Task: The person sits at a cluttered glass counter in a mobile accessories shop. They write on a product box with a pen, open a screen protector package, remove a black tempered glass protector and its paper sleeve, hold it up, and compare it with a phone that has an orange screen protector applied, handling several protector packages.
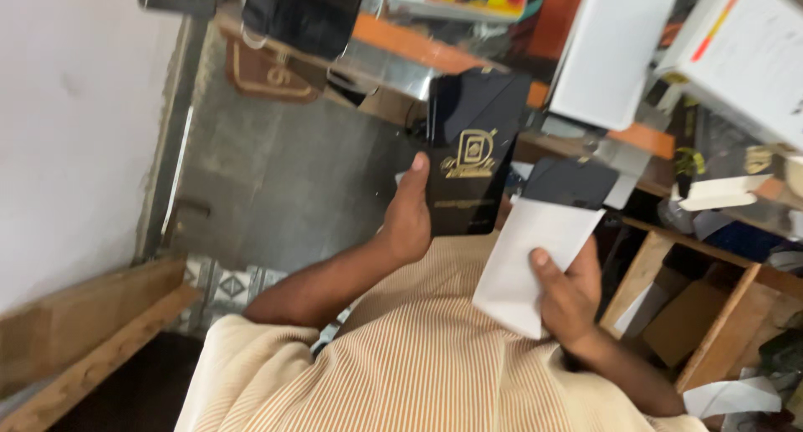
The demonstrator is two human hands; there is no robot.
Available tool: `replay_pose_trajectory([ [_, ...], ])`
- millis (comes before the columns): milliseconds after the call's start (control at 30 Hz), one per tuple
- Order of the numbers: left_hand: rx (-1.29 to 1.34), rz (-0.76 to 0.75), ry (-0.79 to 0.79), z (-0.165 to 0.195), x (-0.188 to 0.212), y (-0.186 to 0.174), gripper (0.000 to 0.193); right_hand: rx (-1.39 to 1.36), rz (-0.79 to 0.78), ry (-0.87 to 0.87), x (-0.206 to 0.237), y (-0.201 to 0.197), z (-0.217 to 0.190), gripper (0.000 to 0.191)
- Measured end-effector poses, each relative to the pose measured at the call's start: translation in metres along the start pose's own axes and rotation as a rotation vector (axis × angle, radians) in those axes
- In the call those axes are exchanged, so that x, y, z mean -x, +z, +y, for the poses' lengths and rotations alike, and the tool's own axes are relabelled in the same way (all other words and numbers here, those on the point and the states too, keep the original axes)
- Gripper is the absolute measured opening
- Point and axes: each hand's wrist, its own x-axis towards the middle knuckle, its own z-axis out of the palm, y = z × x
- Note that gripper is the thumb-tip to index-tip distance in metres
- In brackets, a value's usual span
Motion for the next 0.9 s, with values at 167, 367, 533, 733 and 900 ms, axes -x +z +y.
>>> replay_pose_trajectory([
  [167,-0.445,0.077,0.159,-0.004,0.01,0.0,0.06,-0.049,-0.021,-0.061,0.0,0.002,-0.011,0.051],
  [367,-0.081,0.152,0.055,0.014,0.015,0.017,0.063,-0.074,0.046,-0.122,0.0,0.008,-0.017,0.05],
  [533,0.297,-0.164,-0.175,0.052,0.024,0.033,0.083,-0.059,0.094,-0.17,0.004,0.01,-0.022,0.052],
  [733,0.317,-0.138,-0.181,0.068,0.023,0.052,0.081,-0.153,0.104,-0.157,0.009,0.01,-0.026,0.056],
  [900,0.276,-0.118,-0.152,0.071,0.019,0.057,0.078,-0.167,0.122,-0.149,0.011,0.008,-0.026,0.057],
])
